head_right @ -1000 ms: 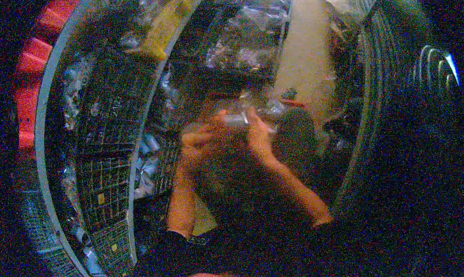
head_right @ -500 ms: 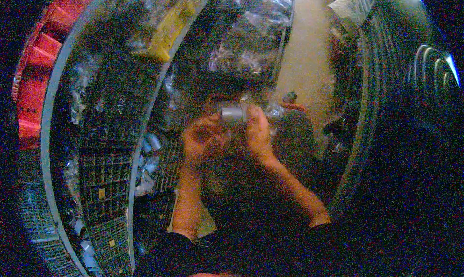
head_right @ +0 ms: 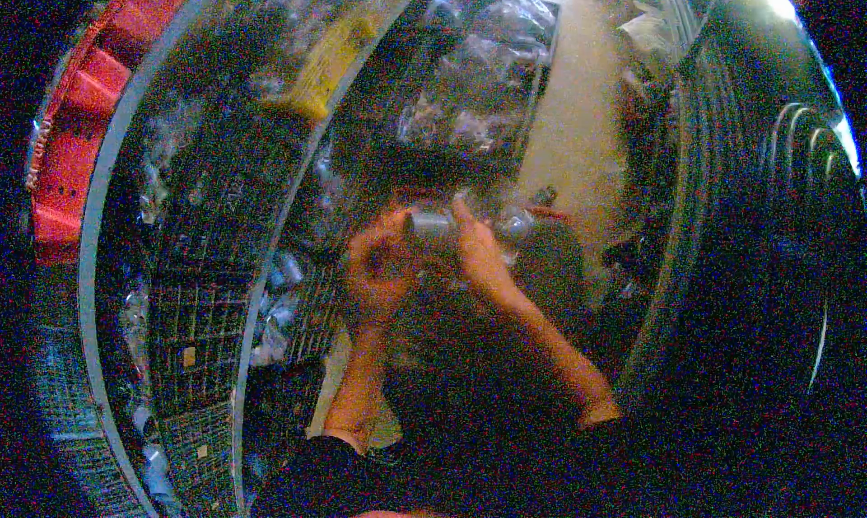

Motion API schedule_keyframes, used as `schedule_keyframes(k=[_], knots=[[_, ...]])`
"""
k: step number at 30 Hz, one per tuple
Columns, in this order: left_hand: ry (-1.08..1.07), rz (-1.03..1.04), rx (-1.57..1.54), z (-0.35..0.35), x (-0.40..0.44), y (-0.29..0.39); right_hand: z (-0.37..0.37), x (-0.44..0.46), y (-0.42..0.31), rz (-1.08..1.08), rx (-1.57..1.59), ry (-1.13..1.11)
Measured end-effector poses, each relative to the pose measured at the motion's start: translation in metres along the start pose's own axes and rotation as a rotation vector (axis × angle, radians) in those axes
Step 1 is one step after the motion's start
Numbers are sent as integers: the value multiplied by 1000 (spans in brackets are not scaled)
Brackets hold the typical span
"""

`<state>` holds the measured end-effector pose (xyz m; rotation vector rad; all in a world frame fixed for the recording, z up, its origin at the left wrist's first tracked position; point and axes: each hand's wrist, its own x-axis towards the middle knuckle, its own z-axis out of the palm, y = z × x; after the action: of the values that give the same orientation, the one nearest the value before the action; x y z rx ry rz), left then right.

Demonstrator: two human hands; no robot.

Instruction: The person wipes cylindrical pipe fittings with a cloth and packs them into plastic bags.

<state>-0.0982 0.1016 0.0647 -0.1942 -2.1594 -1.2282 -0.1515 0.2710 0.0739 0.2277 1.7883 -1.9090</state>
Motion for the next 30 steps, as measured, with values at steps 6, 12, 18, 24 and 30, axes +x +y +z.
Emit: schedule_keyframes(k=[6,12,18,24,30], knots=[[-303,-73,5,-23,-6,7,5,2,-2,61,-55,-28],[-298,-127,-265,-5,0,7,8,0,7,-389,-402,67],[-43,-520,-915,-16,9,26,0,-4,-16,-624,-629,-179],[-59,-731,-1032,-30,-4,-6,-14,2,-42,-1040,-688,-456],[-153,-427,-527,-42,3,-4,-6,11,-8,-552,-609,-448]])
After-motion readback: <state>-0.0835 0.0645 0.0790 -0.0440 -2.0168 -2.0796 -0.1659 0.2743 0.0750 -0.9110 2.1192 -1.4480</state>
